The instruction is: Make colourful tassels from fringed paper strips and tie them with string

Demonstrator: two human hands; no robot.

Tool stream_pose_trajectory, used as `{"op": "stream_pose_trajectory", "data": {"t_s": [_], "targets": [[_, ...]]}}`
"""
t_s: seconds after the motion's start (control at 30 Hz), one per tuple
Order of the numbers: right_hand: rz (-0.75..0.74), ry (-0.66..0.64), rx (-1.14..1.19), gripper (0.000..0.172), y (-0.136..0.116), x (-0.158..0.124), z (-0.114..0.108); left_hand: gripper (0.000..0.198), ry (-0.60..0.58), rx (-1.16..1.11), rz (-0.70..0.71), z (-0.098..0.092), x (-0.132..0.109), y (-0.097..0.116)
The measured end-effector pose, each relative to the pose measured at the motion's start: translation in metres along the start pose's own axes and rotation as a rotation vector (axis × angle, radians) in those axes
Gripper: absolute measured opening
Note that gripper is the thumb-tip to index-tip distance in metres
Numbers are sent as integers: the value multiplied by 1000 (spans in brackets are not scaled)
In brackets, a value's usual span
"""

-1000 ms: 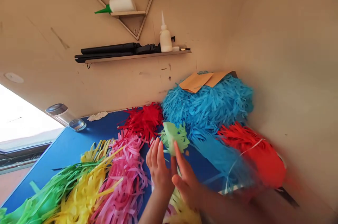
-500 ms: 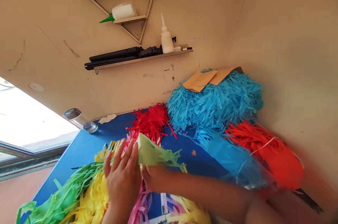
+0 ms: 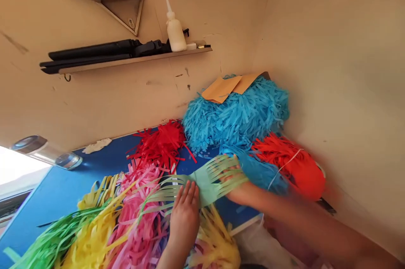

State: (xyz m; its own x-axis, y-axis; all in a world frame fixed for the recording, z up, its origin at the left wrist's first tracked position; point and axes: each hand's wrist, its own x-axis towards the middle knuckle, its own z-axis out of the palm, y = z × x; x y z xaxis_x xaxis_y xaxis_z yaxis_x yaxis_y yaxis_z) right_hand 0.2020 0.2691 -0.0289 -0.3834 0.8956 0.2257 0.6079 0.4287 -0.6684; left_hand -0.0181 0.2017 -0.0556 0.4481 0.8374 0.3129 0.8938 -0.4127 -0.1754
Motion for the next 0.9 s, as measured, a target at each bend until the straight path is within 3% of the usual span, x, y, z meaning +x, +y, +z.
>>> {"op": "stream_pose_trajectory", "data": {"t_s": [0.07,0.13,0.2,0.27,0.33,0.37,0.43,0.5,0.6,0.73,0.83,0.9], "targets": [[42,-65,-162,30,23,-23,-45,53,-123,-77,0,19,3,17],[147,-95,-364,31,26,-41,-85,53,-216,-128,-31,26,5,25],[286,86,-522,40,12,-53,-103,54,-270,-159,-79,24,6,28],[153,238,-493,32,-9,-57,-91,53,-303,-188,-112,19,9,29],[-156,29,-317,21,-24,-52,-54,49,-322,-227,-125,12,13,30],[-252,-127,-251,30,-25,-47,-33,48,-329,-247,-131,8,14,30],[-266,-316,-176,40,-17,-32,4,47,-339,-277,-146,3,15,28],[-185,-396,-160,32,2,-19,25,49,-350,-282,-183,-1,11,18],[-96,-372,-176,17,26,-8,29,51,-369,-243,-277,-12,-1,-12],[-73,-351,-186,14,32,-7,18,43,-367,-148,-406,-37,-19,-47],[-65,-371,-185,15,29,-7,15,53,-246,-304,-286,-48,-13,-43],[-74,-374,-168,15,29,-6,14,63,-249,-513,-168,-44,3,-30]]}}
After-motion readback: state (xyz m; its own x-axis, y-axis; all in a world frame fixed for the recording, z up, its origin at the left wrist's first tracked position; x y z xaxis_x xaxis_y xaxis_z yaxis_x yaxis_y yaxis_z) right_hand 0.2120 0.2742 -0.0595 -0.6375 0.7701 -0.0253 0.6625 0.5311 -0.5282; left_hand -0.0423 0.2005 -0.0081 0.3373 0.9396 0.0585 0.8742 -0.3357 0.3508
